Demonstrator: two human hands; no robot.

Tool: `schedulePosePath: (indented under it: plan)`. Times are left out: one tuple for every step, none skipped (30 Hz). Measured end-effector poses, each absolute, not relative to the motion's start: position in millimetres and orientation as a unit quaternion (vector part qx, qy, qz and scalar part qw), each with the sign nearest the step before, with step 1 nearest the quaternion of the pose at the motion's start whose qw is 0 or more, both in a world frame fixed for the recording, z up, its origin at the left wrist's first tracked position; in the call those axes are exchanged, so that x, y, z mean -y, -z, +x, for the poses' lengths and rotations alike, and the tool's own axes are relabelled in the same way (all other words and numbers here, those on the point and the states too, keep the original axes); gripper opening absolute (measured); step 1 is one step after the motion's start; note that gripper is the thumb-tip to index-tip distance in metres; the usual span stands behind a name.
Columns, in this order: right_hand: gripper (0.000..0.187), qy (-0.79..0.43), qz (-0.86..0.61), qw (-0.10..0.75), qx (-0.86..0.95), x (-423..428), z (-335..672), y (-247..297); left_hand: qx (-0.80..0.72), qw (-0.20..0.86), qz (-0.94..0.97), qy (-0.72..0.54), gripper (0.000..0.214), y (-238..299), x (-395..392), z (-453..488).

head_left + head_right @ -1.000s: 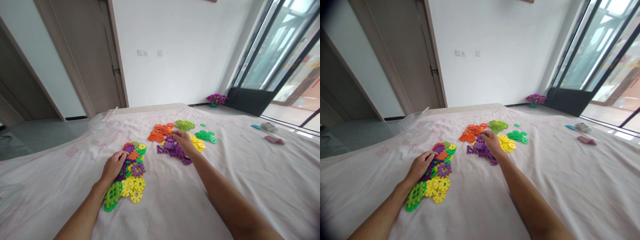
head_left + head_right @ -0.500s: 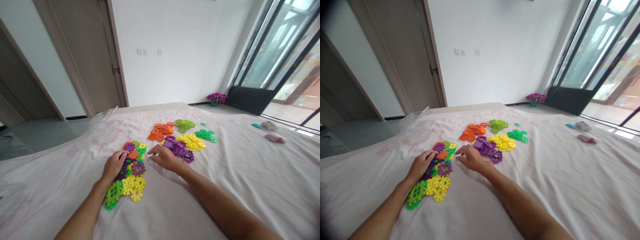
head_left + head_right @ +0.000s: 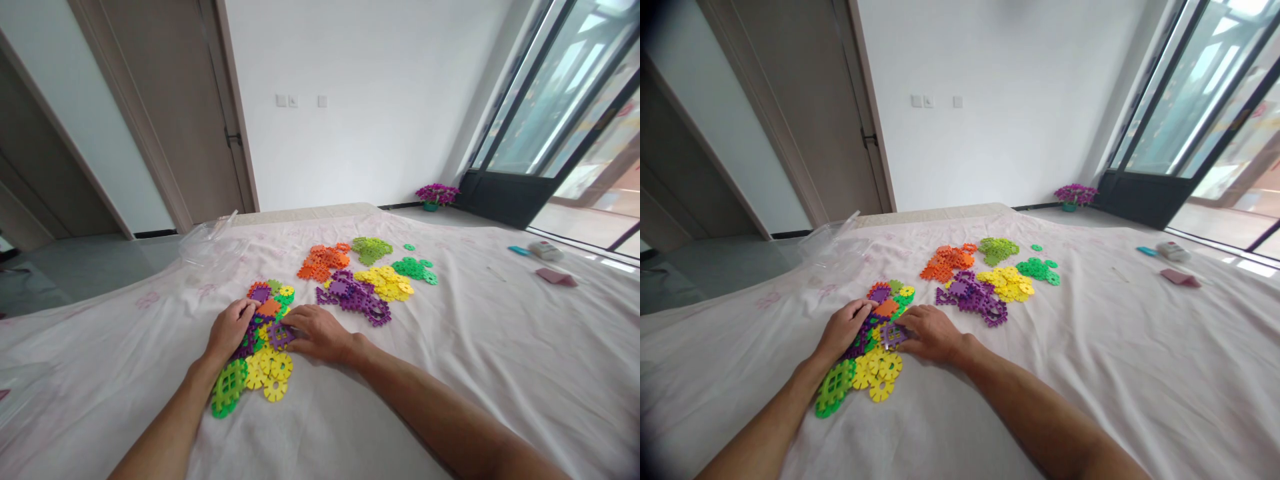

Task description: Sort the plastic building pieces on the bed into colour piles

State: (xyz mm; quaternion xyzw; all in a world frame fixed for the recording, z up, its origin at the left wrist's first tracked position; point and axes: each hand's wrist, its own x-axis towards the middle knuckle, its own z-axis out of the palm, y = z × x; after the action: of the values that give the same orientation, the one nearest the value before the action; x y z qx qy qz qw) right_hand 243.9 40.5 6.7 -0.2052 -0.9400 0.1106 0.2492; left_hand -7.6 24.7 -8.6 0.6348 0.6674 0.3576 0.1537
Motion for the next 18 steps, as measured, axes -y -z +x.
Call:
schedulePosePath:
  plan:
    - [0.048,-0.105,-0.212,0.259,0.936,-41.5,245.0,-6.8,-0.667,0.153,0.635,-0.358,0.035,9.2,-25.1,-7.8]
    - [0.046,-0.098,-0.222,0.271,0.931,-42.9,246.6,-7.3,-0.667,0.153,0.635,-0.358,0.035,9.7,-25.5,-7.9]
    - [0.044,-0.090,-0.235,0.286,0.925,-44.9,248.6,-8.2,-0.667,0.152,0.635,-0.358,0.035,10.1,-25.7,-7.9]
    - [0.042,-0.080,-0.251,0.303,0.916,-47.4,251.1,-9.2,-0.668,0.151,0.635,-0.357,0.035,10.3,-25.7,-7.9]
    - [0.042,-0.069,-0.269,0.320,0.906,-50.6,254.2,-10.4,-0.668,0.151,0.635,-0.357,0.035,10.4,-25.7,-7.9]
    - [0.042,-0.058,-0.290,0.336,0.894,-54.3,257.9,-11.8,-0.669,0.152,0.635,-0.356,0.035,10.4,-25.5,-7.9]
    - [0.043,-0.044,-0.314,0.350,0.882,-58.5,262.3,-13.2,-0.670,0.152,0.634,-0.355,0.035,10.2,-25.4,-7.9]
    - [0.043,-0.029,-0.341,0.360,0.868,-63.0,267.3,-14.8,-0.670,0.153,0.634,-0.354,0.035,10.1,-25.3,-7.9]
    - [0.044,-0.011,-0.373,0.368,0.852,-67.6,272.7,-16.4,-0.672,0.153,0.633,-0.353,0.035,9.9,-25.2,-8.0]
    - [0.044,0.008,-0.406,0.372,0.835,-72.1,278.4,-18.0,-0.673,0.153,0.633,-0.351,0.034,9.7,-25.2,-8.0]
    - [0.044,0.026,-0.439,0.372,0.817,-76.2,284.0,-19.5,-0.675,0.152,0.631,-0.350,0.034,9.5,-25.2,-8.1]
    - [0.044,0.043,-0.470,0.371,0.800,-79.7,289.2,-20.9,-0.676,0.152,0.631,-0.350,0.034,9.3,-25.1,-8.1]
    - [0.045,0.058,-0.494,0.368,0.785,-82.6,293.5,-22.1,-0.676,0.152,0.630,-0.351,0.034,9.1,-25.0,-8.0]
    - [0.045,0.069,-0.512,0.365,0.775,-84.5,296.7,-23.0,-0.675,0.152,0.631,-0.351,0.034,8.8,-24.9,-7.8]
    - [0.045,0.077,-0.519,0.365,0.769,-85.3,298.3,-23.5,-0.675,0.152,0.631,-0.352,0.034,8.4,-24.6,-7.5]
    - [0.044,0.080,-0.516,0.366,0.770,-85.1,298.2,-23.7,-0.674,0.152,0.631,-0.352,0.035,8.0,-24.2,-7.2]
    - [0.042,0.077,-0.503,0.368,0.778,-83.6,296.5,-23.7,-0.674,0.151,0.631,-0.352,0.035,7.5,-23.8,-6.8]
    - [0.039,0.069,-0.480,0.370,0.793,-80.9,293.3,-23.5,-0.674,0.151,0.632,-0.352,0.035,6.9,-23.3,-6.4]
